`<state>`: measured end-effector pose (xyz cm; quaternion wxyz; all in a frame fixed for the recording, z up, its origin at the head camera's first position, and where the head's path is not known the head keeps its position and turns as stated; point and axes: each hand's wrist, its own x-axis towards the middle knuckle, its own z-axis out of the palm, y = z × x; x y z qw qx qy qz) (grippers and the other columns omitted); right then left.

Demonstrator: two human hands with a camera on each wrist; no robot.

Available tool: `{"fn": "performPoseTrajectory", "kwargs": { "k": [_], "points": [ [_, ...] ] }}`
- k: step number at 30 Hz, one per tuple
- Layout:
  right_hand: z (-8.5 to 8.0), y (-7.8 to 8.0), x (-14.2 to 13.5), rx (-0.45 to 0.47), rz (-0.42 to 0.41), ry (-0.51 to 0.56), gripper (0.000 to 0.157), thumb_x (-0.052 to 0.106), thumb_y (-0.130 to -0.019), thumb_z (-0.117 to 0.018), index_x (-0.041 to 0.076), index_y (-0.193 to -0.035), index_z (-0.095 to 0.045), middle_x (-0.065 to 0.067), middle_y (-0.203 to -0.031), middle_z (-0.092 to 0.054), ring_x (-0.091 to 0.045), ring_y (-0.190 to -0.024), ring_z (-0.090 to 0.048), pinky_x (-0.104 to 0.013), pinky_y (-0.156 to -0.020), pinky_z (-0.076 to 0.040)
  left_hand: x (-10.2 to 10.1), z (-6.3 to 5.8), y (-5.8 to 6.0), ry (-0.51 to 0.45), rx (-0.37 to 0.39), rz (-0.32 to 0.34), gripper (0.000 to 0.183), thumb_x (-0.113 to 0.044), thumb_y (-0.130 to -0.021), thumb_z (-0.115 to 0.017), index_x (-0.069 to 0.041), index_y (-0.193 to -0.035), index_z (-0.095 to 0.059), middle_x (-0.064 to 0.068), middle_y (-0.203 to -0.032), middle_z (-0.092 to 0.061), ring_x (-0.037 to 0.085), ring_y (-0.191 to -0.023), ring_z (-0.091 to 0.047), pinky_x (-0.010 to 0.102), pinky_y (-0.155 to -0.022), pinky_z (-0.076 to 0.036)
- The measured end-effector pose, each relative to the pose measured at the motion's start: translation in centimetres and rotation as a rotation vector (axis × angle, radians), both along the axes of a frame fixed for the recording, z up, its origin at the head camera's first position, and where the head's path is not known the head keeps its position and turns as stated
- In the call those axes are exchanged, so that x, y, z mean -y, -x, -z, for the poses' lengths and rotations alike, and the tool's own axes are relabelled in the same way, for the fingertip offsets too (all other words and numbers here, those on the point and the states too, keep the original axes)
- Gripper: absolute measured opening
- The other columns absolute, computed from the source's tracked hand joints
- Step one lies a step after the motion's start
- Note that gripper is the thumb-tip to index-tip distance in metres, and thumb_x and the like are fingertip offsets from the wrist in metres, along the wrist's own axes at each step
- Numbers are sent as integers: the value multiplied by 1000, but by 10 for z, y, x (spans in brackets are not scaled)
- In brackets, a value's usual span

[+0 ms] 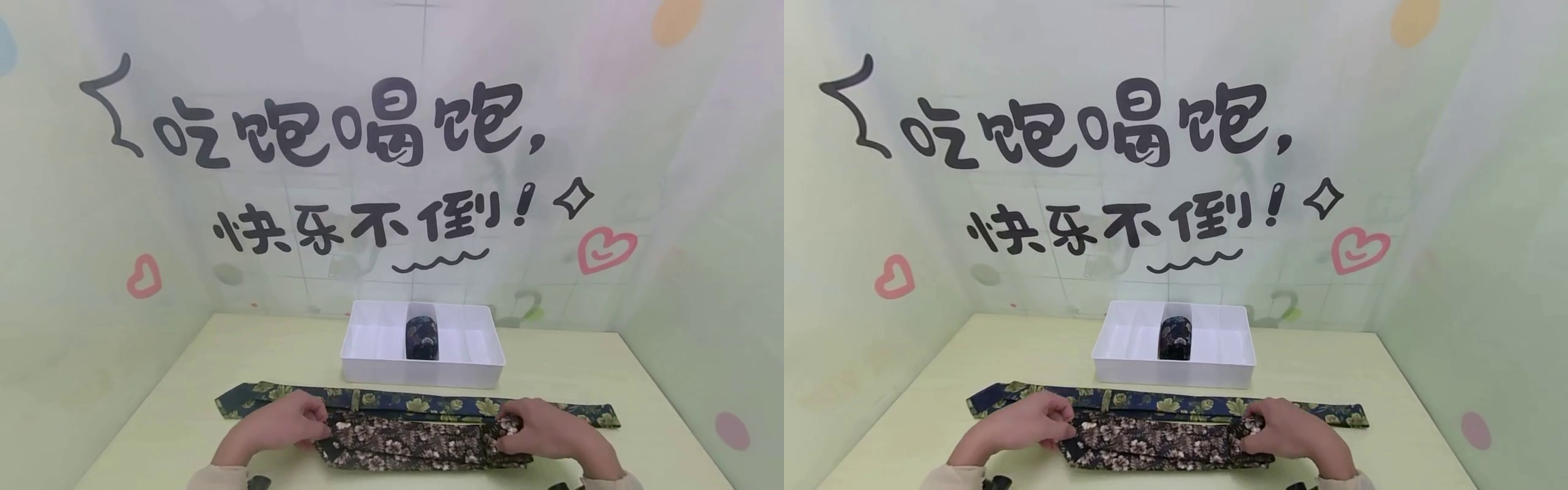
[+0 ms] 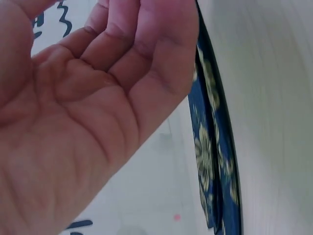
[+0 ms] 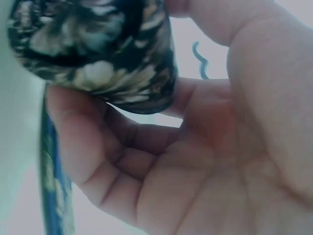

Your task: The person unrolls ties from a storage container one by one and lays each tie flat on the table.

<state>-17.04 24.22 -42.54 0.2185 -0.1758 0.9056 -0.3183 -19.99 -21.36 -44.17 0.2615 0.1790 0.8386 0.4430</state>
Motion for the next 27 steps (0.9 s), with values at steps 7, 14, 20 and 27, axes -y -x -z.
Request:
{"fn": "performPoseTrajectory", "kwargs": {
  "k": [7,14,20,27],
  "points": [
    [19,11,36,70,-3,17,25,38,-88,-71,16,-97,-66,1,-77,-55,-13,-59,-43,-31,-56,-36,38,-4,-3,1,18,-2,17,-21,-96,-68,-3,-97,-69,5,-88,-72,23,-76,-72,33,-66,-55],
    [20,14,68,78,26,58,23,36,-83,-69,19,-78,-55,6,-61,-44,-13,-52,-37,-31,-51,-34,71,-10,-4,20,18,-24,18,-19,-97,-66,-1,-95,-69,3,-81,-68,19,-71,-67,31,-63,-53],
    [17,11,89,79,65,78,21,36,-79,-68,18,-81,-57,6,-58,-44,-14,-49,-39,-31,-49,-36,94,-7,-8,61,5,-62,18,-18,-97,-66,-1,-95,-69,2,-80,-65,17,-70,-65,29,-63,-53],
    [20,12,111,50,88,80,21,35,-77,-67,20,-76,-53,7,-59,-41,-14,-50,-37,-32,-51,-33,113,-3,-9,77,34,-107,18,-16,-99,-63,0,-97,-69,0,-76,-60,13,-65,-56,27,-61,-48]
  ]
}}
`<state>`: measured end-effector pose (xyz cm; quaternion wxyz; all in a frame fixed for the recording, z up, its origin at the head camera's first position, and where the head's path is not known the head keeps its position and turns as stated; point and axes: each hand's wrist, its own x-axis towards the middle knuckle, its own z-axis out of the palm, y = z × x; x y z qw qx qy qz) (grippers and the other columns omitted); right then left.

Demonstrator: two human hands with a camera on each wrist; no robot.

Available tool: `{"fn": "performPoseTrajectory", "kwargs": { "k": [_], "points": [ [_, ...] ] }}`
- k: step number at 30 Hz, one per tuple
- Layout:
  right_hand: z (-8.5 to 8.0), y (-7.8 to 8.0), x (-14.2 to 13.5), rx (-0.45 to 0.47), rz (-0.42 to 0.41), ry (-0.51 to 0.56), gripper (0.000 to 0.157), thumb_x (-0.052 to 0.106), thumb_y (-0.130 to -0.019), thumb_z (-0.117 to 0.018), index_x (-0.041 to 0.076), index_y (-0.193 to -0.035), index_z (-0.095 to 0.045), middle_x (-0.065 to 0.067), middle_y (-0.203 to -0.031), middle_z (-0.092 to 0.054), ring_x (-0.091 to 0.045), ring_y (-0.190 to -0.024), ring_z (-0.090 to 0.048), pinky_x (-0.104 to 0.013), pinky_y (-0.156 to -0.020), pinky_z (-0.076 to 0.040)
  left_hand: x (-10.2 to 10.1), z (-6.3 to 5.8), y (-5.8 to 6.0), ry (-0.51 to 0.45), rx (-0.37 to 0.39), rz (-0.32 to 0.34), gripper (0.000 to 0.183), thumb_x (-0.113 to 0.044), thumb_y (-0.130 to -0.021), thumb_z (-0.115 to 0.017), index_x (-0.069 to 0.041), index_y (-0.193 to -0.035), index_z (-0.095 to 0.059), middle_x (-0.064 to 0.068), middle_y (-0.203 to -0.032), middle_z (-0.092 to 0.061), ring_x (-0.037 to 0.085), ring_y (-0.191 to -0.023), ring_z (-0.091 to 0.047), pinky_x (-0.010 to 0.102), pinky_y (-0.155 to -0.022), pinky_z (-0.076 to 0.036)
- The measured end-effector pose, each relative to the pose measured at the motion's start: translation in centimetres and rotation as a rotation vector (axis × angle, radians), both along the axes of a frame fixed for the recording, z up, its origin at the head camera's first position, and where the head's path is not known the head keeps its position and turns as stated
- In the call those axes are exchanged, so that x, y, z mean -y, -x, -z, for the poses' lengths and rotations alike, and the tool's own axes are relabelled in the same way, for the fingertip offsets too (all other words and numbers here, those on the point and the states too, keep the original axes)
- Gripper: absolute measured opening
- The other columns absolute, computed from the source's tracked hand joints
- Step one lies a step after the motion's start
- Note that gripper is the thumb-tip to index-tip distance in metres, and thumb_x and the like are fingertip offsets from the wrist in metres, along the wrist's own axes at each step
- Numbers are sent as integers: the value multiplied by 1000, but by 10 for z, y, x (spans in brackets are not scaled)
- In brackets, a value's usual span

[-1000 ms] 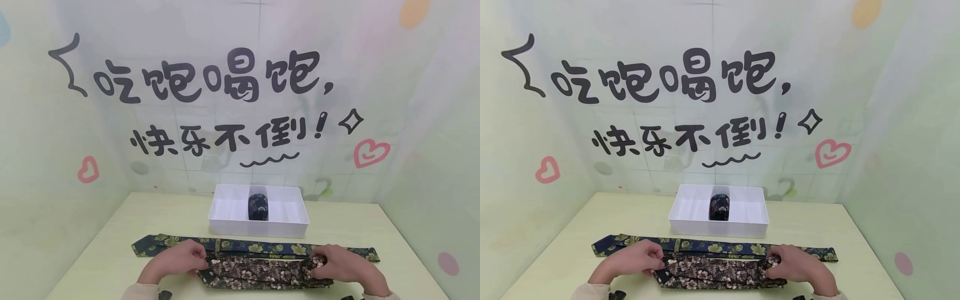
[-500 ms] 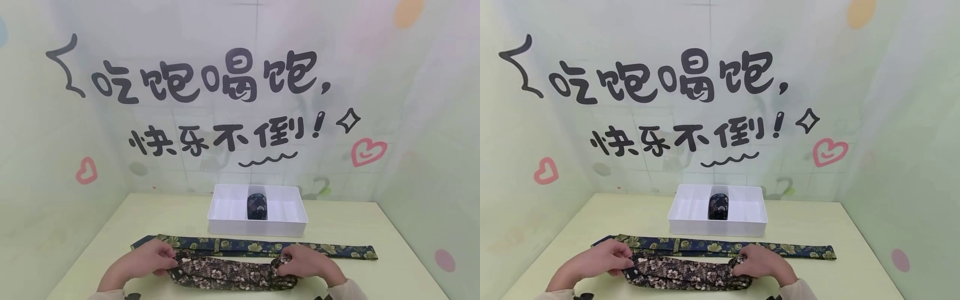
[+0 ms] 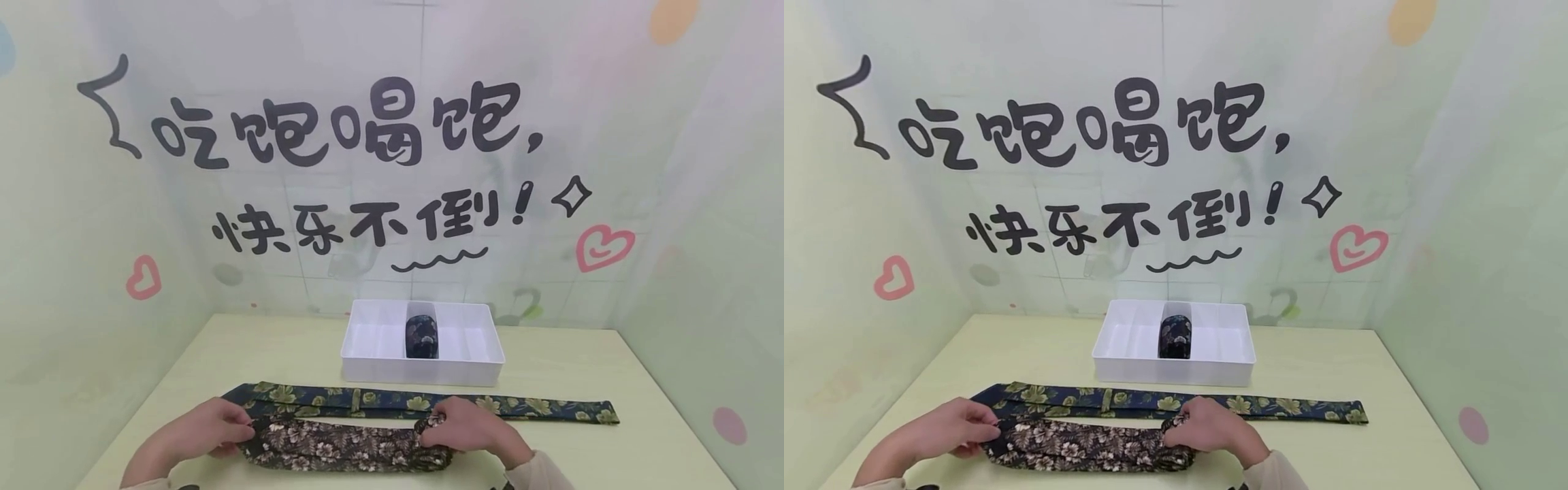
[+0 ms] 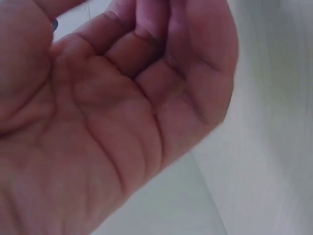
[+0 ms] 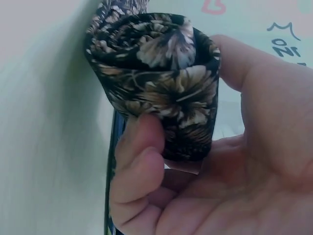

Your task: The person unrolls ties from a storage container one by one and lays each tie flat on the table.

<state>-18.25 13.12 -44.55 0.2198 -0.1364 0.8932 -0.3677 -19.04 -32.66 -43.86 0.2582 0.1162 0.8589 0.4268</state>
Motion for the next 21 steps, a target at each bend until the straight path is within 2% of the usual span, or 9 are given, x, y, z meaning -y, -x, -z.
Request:
{"fn": "performPoseTrajectory", "kwargs": {
  "k": [2,5,8,12,16,21],
  "points": [
    [1,1,5,9,13,7,21,36,-77,-68,17,-79,-57,5,-62,-44,-15,-53,-38,-33,-52,-33,4,1,-1,11,4,-14,17,-15,-100,-62,1,-96,-69,-1,-72,-56,13,-62,-51,27,-60,-45],
    [3,3,11,19,17,22,33,37,-77,-67,11,-98,-68,3,-73,-54,-16,-59,-43,-35,-56,-36,8,1,-2,47,11,-44,21,-12,-100,-60,4,-89,-66,-3,-68,-51,11,-58,-44,27,-58,-42],
    [4,4,18,50,11,59,37,37,-79,-68,9,-102,-68,3,-74,-53,-16,-59,-41,-35,-56,-36,9,2,-2,111,2,-95,19,-10,-99,-61,5,-88,-65,-2,-70,-54,11,-57,-43,30,-59,-42],
    [7,3,28,60,1,91,28,39,-81,-69,13,-90,-65,4,-66,-48,-16,-56,-38,-34,-53,-34,10,5,-3,207,-39,-180,12,-8,-98,-62,0,-91,-67,0,-80,-61,13,-59,-46,32,-61,-44],
    [9,2,35,42,0,88,29,41,-83,-69,14,-92,-66,1,-76,-58,-16,-62,-45,-34,-55,-37,10,10,-4,249,-40,-262,11,-5,-96,-62,0,-87,-66,1,-78,-60,13,-60,-47,29,-59,-44],
    [16,3,38,77,27,111,39,38,-83,-71,8,-106,-66,-5,-93,-64,-19,-71,-51,-36,-60,-41,10,16,-2,263,-22,-299,12,-4,-96,-62,0,-84,-64,1,-73,-57,11,-57,-44,26,-56,-41]
  ]
}}
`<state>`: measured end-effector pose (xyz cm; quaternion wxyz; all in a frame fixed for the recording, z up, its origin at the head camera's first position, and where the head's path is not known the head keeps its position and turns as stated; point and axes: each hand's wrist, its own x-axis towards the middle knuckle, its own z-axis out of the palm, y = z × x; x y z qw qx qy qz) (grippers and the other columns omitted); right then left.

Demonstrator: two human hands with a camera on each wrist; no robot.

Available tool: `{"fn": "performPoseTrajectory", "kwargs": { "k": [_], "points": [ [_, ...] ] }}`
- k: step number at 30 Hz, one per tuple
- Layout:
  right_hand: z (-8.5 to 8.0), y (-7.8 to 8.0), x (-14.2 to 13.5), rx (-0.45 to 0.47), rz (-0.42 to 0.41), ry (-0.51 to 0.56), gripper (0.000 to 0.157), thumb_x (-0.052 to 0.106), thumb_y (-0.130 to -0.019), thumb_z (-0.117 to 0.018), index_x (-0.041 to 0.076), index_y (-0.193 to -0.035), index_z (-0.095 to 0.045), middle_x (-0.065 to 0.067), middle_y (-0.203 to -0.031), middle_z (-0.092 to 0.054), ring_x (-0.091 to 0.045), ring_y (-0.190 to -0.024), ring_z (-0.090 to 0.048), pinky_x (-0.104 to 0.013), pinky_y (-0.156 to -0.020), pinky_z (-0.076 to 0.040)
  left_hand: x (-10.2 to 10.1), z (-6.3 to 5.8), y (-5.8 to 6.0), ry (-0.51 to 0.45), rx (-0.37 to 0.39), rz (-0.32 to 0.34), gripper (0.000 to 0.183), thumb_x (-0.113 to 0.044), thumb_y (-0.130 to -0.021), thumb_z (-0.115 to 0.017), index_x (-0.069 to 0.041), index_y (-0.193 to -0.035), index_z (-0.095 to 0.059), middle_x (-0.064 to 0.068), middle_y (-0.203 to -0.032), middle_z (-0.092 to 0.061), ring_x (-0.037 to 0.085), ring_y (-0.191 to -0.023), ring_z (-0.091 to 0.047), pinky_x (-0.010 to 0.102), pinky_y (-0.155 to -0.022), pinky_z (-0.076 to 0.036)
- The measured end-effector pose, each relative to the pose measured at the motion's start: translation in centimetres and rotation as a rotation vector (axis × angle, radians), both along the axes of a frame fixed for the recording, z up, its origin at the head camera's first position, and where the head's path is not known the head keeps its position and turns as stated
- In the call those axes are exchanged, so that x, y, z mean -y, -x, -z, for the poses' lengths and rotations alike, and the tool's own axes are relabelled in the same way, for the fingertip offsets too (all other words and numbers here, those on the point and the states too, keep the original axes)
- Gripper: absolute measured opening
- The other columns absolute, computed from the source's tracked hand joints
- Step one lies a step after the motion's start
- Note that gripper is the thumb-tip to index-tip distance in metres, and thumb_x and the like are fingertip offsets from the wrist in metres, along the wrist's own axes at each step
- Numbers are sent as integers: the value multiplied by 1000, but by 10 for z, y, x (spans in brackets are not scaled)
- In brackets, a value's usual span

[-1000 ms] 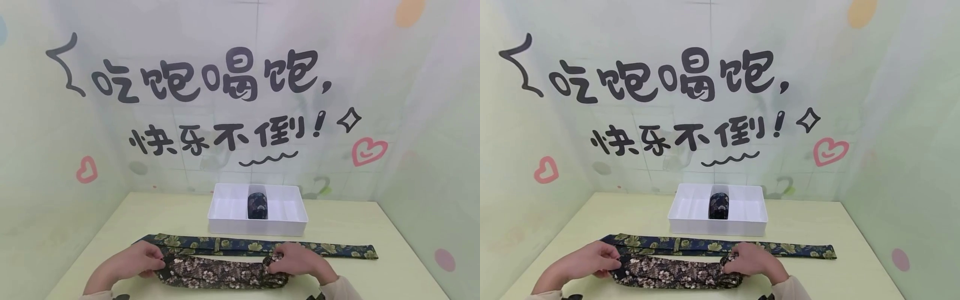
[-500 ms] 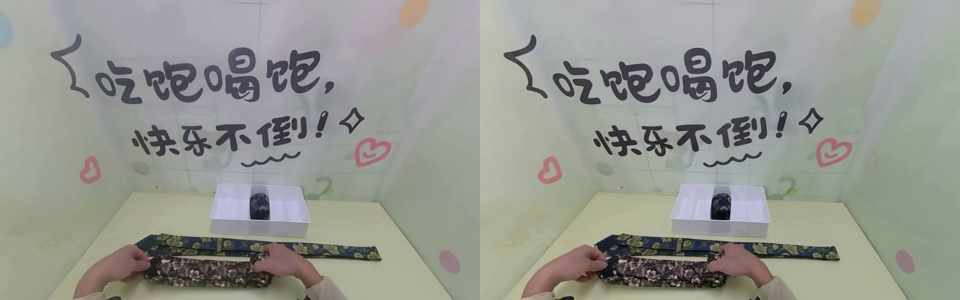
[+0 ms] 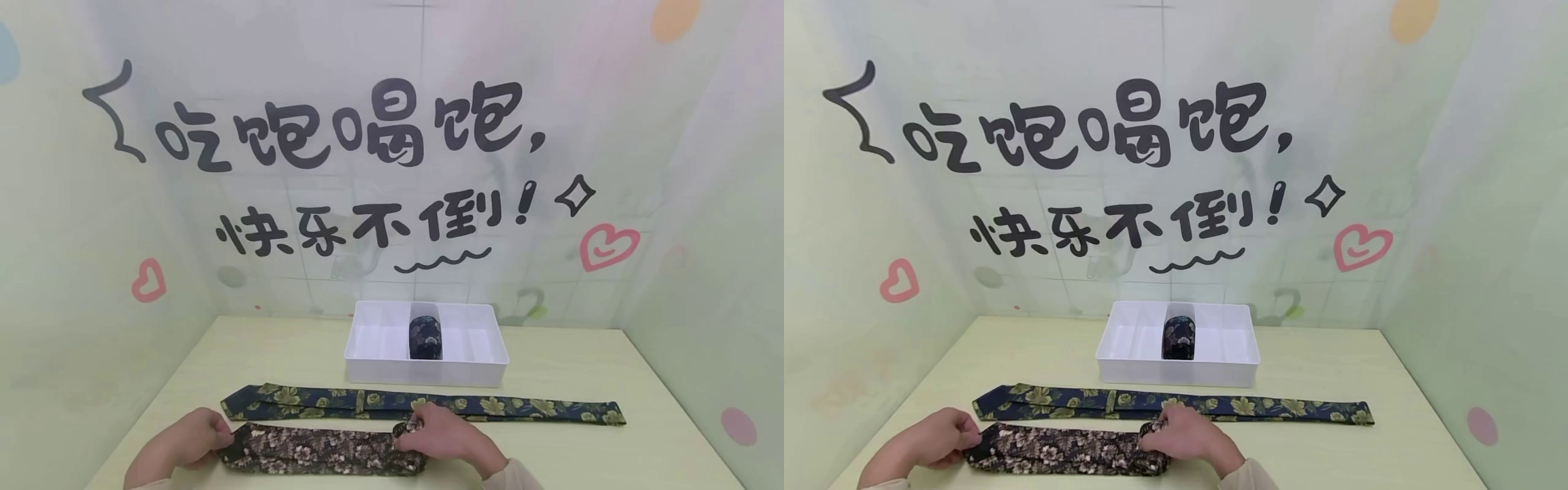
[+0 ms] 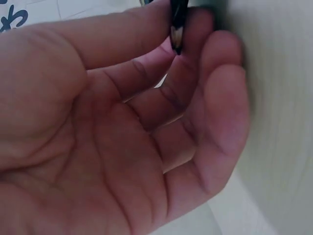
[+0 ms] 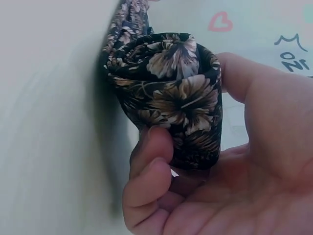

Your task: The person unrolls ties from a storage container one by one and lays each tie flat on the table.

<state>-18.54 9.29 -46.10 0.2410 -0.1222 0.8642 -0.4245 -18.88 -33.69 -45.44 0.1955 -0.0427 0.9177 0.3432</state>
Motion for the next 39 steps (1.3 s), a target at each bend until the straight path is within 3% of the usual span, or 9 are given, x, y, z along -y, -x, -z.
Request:
{"fn": "performPoseTrajectory", "kwargs": {
  "k": [9,12,15,18,21,25,30,34,39],
  "points": [
    [2,1,1,-22,9,-20,36,42,-86,-69,11,-102,-65,-4,-81,-59,-18,-67,-46,-36,-59,-37,-1,3,3,19,-41,-27,13,-3,-95,-63,-2,-82,-62,1,-68,-55,10,-54,-42,23,-53,-36],
    [1,0,0,-31,-3,-36,36,44,-87,-69,9,-95,-63,-2,-74,-51,-19,-63,-42,-36,-57,-34,-2,6,4,32,-68,-27,13,-4,-93,-64,-2,-80,-62,1,-68,-55,11,-54,-43,25,-54,-38],
    [-1,0,-2,-62,-24,-74,47,46,-90,-68,3,-106,-67,-6,-86,-63,-21,-70,-54,-39,-60,-44,-2,8,6,85,-87,-13,13,-7,-92,-66,-2,-81,-62,1,-69,-56,13,-57,-46,28,-57,-41],
    [-4,0,-3,-111,-41,-115,61,46,-92,-68,-3,-127,-65,-15,-111,-72,-28,-90,-68,-47,-76,-56,-3,6,8,164,-98,-2,17,-12,-92,-68,-5,-78,-61,0,-71,-58,14,-60,-47,30,-59,-41],
    [-8,-2,-2,-171,-43,-157,57,46,-91,-71,-1,-124,-68,-14,-115,-70,-26,-95,-66,-46,-81,-56,-9,0,11,202,-91,-6,28,-19,-93,-68,-9,-70,-55,-4,-64,-52,13,-58,-42,30,-58,-39],
    [-13,-6,-2,-233,-11,-198,41,42,-88,-76,7,-109,-69,-5,-103,-60,-16,-83,-55,-40,-73,-50,-23,-7,16,108,-51,-45,30,-24,-95,-67,-11,-73,-52,-6,-57,-40,11,-52,-35,30,-56,-37],
    [-13,-11,-3,-243,-12,-139,43,32,-89,-77,11,-123,-61,-3,-109,-55,-17,-90,-56,-39,-75,-50,-35,-4,17,-60,39,-84,23,-22,-94,-72,-7,-86,-57,-4,-64,-44,10,-53,-34,28,-55,-38],
    [-14,-11,-4,-276,-70,-80,36,23,-91,-75,16,-125,-63,0,-113,-58,-15,-100,-60,-35,-79,-52,-37,1,17,-36,32,-62,24,-22,-89,-77,-4,-93,-60,4,-82,-59,15,-68,-52,33,-62,-48],
    [-15,-12,-1,-268,-130,-41,24,12,-94,-69,21,-115,-72,5,-111,-60,-4,-91,-57,-27,-75,-49,-34,4,18,17,15,-42,32,-26,-85,-82,-3,-95,-62,10,-96,-65,21,-84,-61,40,-71,-53]
  ]
}}
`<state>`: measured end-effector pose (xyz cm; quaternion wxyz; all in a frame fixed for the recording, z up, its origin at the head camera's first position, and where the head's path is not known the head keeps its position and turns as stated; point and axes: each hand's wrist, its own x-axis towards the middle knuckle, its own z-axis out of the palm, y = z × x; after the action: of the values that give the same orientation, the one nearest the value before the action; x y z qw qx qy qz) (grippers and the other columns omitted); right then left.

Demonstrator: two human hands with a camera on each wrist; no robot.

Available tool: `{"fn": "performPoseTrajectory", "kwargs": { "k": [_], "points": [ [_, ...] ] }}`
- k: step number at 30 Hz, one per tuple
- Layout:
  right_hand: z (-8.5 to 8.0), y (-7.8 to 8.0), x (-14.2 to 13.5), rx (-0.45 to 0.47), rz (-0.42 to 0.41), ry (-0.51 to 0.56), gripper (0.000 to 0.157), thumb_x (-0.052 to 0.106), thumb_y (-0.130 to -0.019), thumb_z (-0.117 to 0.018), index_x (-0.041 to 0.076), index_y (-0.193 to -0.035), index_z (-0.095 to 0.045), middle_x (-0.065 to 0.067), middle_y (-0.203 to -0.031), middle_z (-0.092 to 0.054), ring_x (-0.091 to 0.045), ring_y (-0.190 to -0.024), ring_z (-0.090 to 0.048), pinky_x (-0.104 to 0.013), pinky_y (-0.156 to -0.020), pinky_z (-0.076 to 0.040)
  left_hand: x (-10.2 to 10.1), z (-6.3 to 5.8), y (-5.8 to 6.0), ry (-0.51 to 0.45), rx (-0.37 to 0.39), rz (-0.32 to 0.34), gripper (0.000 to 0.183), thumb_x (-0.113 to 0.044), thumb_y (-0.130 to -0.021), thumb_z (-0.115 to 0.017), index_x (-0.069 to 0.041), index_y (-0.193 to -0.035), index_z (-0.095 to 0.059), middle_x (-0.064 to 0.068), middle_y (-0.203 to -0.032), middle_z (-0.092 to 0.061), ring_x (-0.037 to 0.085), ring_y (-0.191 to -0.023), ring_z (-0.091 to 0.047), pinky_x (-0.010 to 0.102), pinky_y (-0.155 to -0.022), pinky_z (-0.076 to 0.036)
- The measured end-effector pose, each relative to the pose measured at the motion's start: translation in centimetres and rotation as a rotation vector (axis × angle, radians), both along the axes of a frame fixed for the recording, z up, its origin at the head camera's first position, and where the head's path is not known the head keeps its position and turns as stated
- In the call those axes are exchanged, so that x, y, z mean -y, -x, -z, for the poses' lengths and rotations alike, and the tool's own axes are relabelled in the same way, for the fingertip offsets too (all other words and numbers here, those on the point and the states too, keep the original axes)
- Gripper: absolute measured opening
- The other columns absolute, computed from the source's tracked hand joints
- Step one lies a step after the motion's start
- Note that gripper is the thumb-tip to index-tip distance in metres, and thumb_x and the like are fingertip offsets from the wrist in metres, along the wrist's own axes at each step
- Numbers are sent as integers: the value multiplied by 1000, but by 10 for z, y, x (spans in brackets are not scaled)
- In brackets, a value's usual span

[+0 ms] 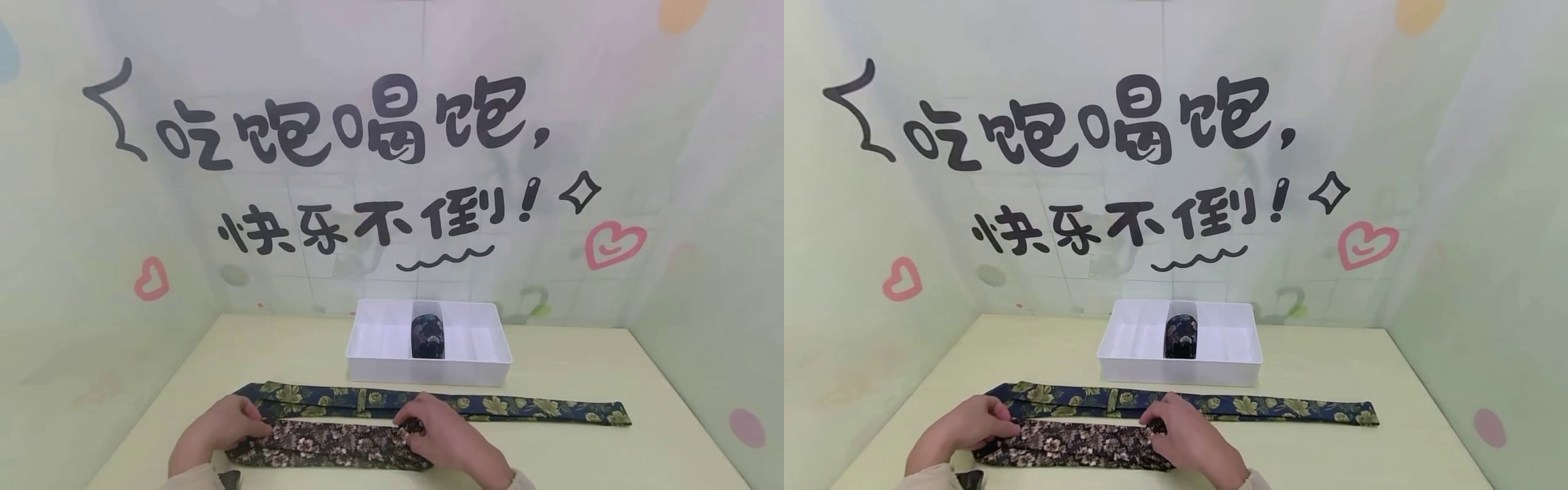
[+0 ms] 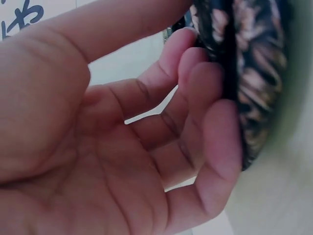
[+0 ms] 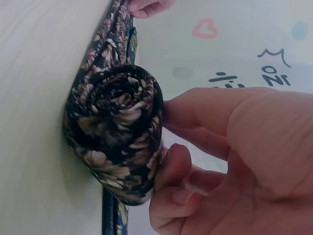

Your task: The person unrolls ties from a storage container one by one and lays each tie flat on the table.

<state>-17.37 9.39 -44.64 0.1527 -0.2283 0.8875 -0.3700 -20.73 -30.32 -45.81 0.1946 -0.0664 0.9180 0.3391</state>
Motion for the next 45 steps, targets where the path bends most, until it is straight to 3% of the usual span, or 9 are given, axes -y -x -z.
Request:
{"fn": "performPoseTrajectory", "kwargs": {
  "k": [3,7,10,15,22,28,33,39,45],
  "points": [
    [2,-4,4,8,-2,7,19,12,-95,-66,22,-108,-75,7,-107,-58,-1,-83,-52,-25,-70,-46,1,0,1,15,3,-12,36,-29,-83,-83,-3,-97,-63,10,-98,-66,22,-84,-61,40,-72,-53],
    [7,-8,9,-17,32,-19,5,27,-96,-69,24,-98,-73,9,-99,-55,-2,-75,-49,-24,-66,-44,3,0,1,33,3,-21,39,-32,-83,-84,-3,-98,-63,12,-99,-65,23,-86,-60,41,-73,-52],
    [8,-7,9,-34,61,-54,8,33,-94,-72,26,-92,-68,9,-97,-55,-3,-72,-48,-24,-64,-43,2,1,1,39,-3,-23,39,-32,-83,-84,-2,-97,-63,13,-98,-63,24,-86,-58,40,-74,-51],
    [5,-4,0,-3,49,-61,10,28,-93,-73,23,-94,-65,5,-109,-60,-5,-76,-49,-27,-66,-43,0,3,0,44,-17,-30,39,-31,-82,-85,-2,-95,-63,12,-95,-63,23,-85,-56,39,-73,-50],
    [-2,3,-14,59,-43,-16,17,12,-91,-72,18,-107,-73,4,-109,-66,-6,-89,-58,-27,-72,-48,0,3,-1,54,-13,-24,42,-33,-82,-85,-1,-97,-64,14,-98,-65,24,-88,-59,41,-75,-51],
    [-10,4,-26,85,-84,-24,23,1,-87,-68,13,-105,-76,2,-109,-66,-6,-71,-47,-26,-63,-39,0,1,-2,65,-30,-20,42,-34,-81,-86,-1,-96,-65,14,-99,-66,25,-90,-61,44,-77,-52],
    [-13,6,-32,143,-56,-48,17,7,-90,-67,13,-103,-75,1,-111,-65,-9,-69,-51,-29,-64,-42,1,2,-2,65,-36,-19,42,-34,-81,-86,-1,-97,-66,14,-99,-67,24,-90,-61,44,-78,-53],
    [-12,7,-33,140,-26,-44,10,26,-97,-69,16,-94,-71,4,-84,-66,-11,-59,-48,-28,-59,-41,3,3,-3,60,-24,-28,43,-34,-81,-86,-1,-98,-65,14,-100,-66,25,-90,-61,44,-78,-52],
    [-8,3,-31,121,-13,-40,6,21,-96,-69,16,-94,-67,5,-83,-63,-9,-63,-50,-27,-59,-41,2,5,-2,55,-37,-21,42,-35,-81,-86,-2,-97,-65,13,-100,-66,24,-89,-60,44,-78,-51]
  ]
}}
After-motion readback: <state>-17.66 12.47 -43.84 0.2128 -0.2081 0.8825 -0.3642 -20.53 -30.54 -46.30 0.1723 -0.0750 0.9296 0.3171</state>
